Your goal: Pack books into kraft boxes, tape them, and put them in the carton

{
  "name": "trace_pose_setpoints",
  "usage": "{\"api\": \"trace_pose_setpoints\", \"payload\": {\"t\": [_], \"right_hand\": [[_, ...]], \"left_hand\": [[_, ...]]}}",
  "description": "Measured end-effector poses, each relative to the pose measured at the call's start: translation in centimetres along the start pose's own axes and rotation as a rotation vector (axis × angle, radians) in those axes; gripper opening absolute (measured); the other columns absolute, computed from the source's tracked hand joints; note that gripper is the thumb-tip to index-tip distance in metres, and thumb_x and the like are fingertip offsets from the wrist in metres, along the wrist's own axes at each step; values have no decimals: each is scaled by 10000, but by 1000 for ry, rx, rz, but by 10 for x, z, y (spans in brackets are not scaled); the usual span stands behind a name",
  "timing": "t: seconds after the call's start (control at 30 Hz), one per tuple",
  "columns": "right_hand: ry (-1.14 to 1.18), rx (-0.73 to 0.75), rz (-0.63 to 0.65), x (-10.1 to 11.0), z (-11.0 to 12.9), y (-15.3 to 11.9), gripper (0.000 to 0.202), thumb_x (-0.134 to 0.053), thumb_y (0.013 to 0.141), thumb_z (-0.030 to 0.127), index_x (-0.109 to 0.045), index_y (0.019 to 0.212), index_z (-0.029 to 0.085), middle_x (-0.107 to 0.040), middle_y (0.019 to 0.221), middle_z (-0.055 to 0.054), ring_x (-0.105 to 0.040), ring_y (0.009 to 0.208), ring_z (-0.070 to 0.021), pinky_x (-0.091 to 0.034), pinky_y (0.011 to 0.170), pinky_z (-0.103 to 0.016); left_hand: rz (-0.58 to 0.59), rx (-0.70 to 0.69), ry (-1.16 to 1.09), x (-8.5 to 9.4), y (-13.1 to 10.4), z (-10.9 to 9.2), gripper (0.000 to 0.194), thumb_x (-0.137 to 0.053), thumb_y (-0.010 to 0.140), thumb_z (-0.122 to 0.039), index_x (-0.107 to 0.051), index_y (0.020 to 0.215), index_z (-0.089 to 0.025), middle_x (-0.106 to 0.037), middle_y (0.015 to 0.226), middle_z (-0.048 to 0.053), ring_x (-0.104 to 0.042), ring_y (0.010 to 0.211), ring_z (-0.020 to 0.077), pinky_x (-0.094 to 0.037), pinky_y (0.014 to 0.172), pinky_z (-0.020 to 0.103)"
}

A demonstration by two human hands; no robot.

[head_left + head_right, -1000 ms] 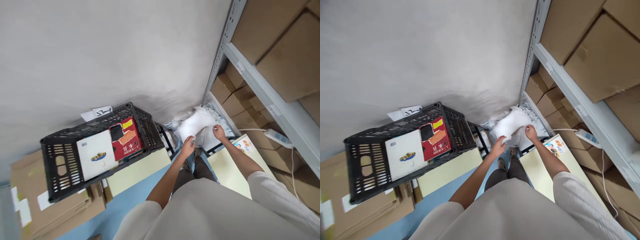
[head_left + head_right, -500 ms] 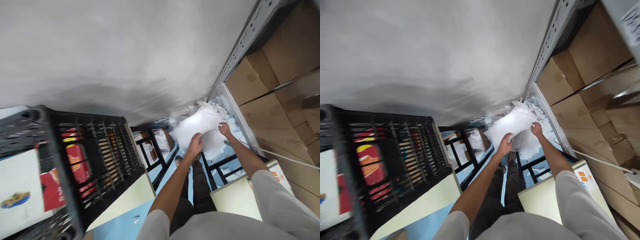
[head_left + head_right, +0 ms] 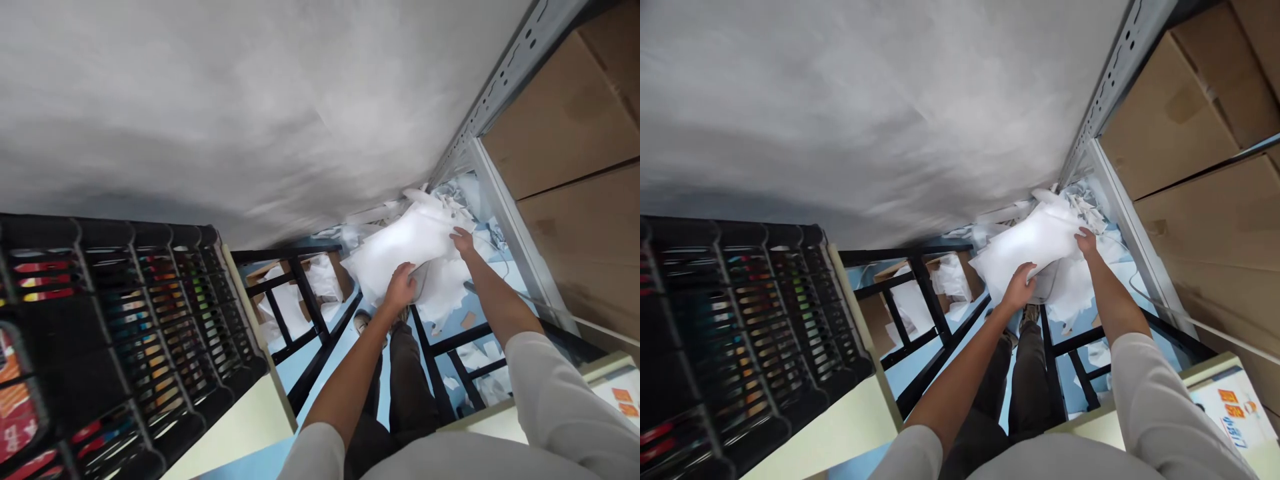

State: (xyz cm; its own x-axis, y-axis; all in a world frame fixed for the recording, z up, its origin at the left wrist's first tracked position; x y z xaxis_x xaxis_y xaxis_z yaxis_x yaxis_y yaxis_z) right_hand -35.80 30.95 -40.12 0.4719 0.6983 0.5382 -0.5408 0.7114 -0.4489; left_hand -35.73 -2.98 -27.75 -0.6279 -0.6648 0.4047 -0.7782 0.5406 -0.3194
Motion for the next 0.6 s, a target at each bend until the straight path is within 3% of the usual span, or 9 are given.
{"api": "trace_pose_setpoints", "payload": {"t": [0.07,0.17,0.27,0.4,0.6], "right_hand": [[104,-60,-42,-3,8,-3,475,-800,706,394,-818,1113,148,-797,1065,-121,-725,989,-302,-589,1002,-550],[137,58,-43,-8,35,-18,465,-768,761,410,-826,1143,151,-802,1160,-137,-728,1061,-295,-560,1088,-572],[121,178,10,-12,71,-41,436,-743,810,376,-832,1160,133,-781,1275,-173,-731,1119,-277,-550,1129,-520],[151,247,25,-8,122,-75,419,-703,853,365,-829,1174,126,-800,1223,-165,-734,1095,-266,-557,1113,-486],[77,328,-160,17,185,-137,396,-605,895,354,-816,1150,137,-785,1155,-154,-699,914,-234,-593,997,-440]], "left_hand": [[3,2,5,2,-2,0,437,-600,968,-125,-668,1397,-177,-651,1516,160,-587,1482,299,-450,1311,524],[16,5,15,4,-8,-6,429,-599,968,-125,-674,1387,-181,-658,1508,160,-591,1477,306,-447,1308,535],[34,7,14,9,-15,-20,419,-599,971,-131,-682,1376,-201,-662,1507,143,-597,1469,301,-453,1301,531],[27,-14,2,22,-22,-50,417,-609,964,-128,-691,1364,-214,-672,1485,129,-610,1448,288,-461,1296,515],[9,-50,13,51,-28,-103,435,-618,935,-81,-705,1340,-214,-679,1461,127,-626,1428,276,-470,1291,498]]}}
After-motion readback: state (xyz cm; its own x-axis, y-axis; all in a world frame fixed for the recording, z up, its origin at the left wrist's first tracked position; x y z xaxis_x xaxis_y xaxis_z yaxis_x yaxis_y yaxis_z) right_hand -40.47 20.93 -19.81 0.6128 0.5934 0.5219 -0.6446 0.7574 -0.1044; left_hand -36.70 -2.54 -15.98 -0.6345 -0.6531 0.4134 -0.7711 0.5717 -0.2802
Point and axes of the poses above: each hand's wrist, its own y-axis towards the middle knuckle, its own x-axis out of the back of the hand, z = x × y, the point moved 4 cm from there along y, towards the middle knuckle
